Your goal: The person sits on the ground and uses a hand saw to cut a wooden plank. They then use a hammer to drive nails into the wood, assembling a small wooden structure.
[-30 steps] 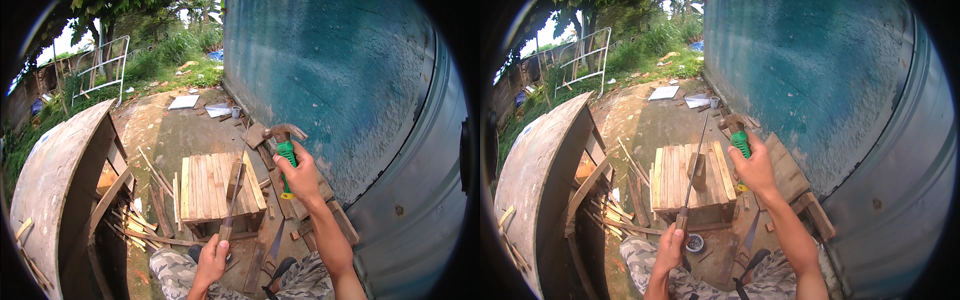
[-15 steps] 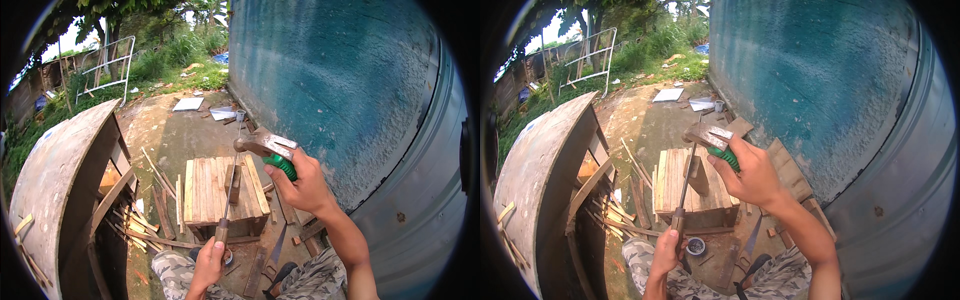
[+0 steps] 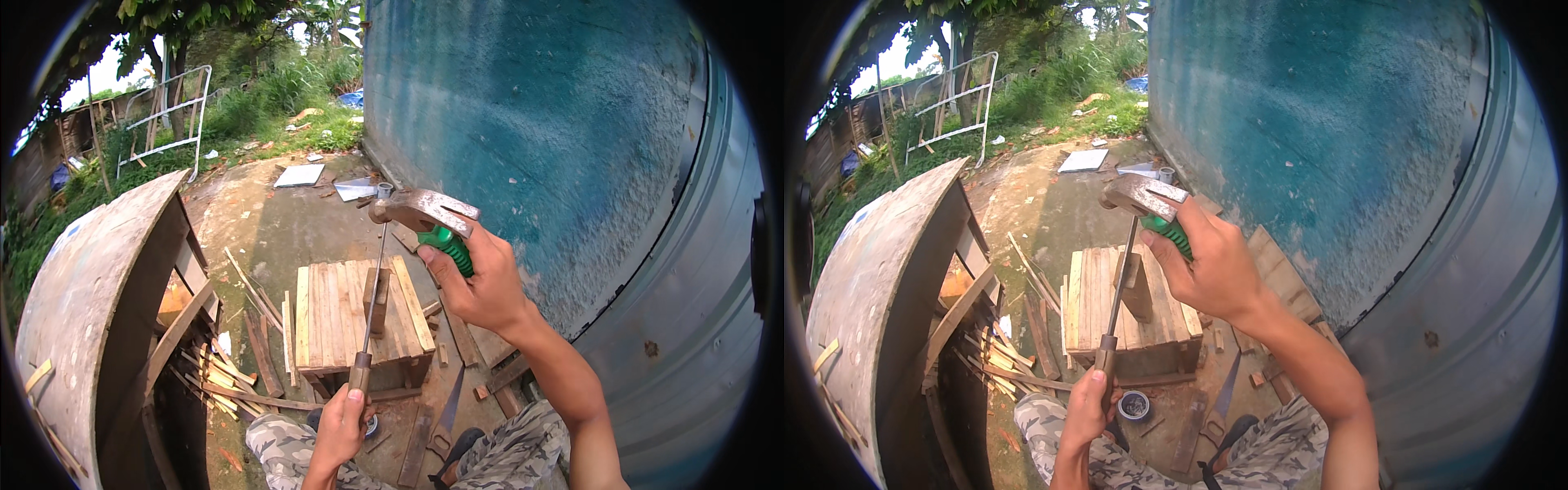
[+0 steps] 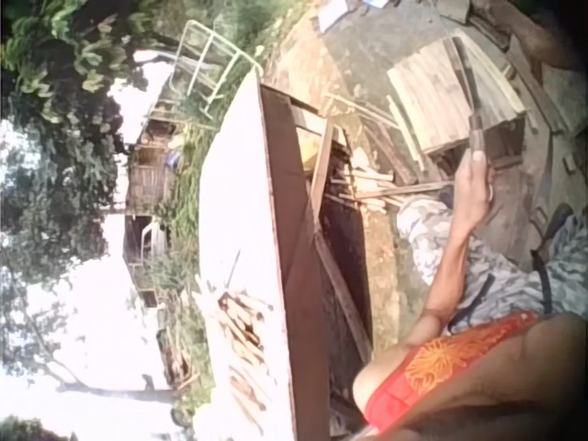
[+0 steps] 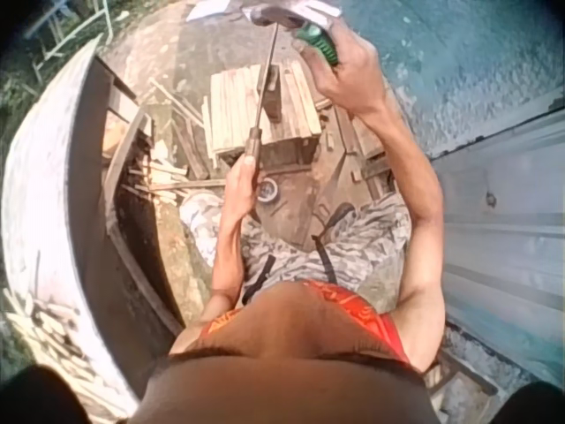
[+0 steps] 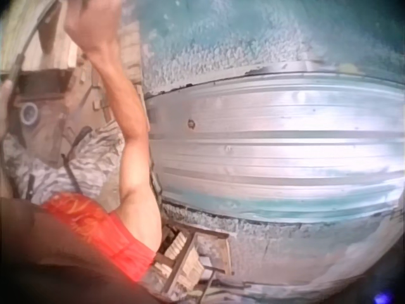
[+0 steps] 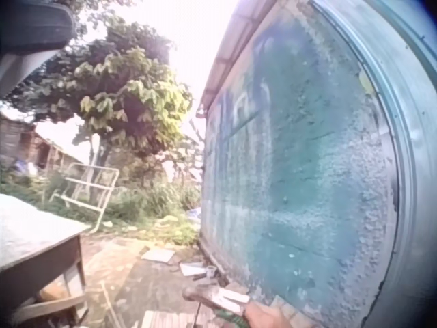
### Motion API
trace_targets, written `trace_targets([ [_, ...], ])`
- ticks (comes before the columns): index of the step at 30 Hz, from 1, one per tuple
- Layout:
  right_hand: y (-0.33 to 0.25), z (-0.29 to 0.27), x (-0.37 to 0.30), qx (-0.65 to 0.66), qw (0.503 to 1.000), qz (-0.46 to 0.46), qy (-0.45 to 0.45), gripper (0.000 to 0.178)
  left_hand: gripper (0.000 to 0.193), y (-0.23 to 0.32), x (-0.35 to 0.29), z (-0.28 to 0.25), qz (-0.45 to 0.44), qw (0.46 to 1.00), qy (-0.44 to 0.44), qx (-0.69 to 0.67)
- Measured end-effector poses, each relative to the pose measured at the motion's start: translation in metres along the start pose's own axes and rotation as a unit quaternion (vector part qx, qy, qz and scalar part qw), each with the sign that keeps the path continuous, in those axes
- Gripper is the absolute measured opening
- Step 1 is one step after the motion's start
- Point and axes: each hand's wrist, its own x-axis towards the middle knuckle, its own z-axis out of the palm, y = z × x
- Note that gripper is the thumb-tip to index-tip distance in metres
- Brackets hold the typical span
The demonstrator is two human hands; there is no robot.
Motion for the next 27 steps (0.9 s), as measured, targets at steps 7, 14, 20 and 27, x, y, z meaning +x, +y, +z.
trace_targets([
  [7,-0.006,0.012,-0.004,-0.04,0.982,0.057,-0.173,0.027,0.039,0.003,0.008,0.007,-0.018,1.0,-0.012,-0.002],
  [14,0.007,-0.011,0.015,0.04,0.998,0.037,0.011,0.024,0.042,0.013,0.017,0.007,-0.019,1.0,-0.002,0.013],
  [20,0.022,0.007,0.005,-0.055,0.968,0.163,-0.181,0.028,0.046,0.029,0.034,-0.005,-0.049,0.999,-0.018,0.012],
  [27,0.036,0.003,0.028,0.035,0.989,0.144,-0.005,0.028,0.048,0.051,0.059,-0.016,-0.079,0.996,-0.038,0.006],
])
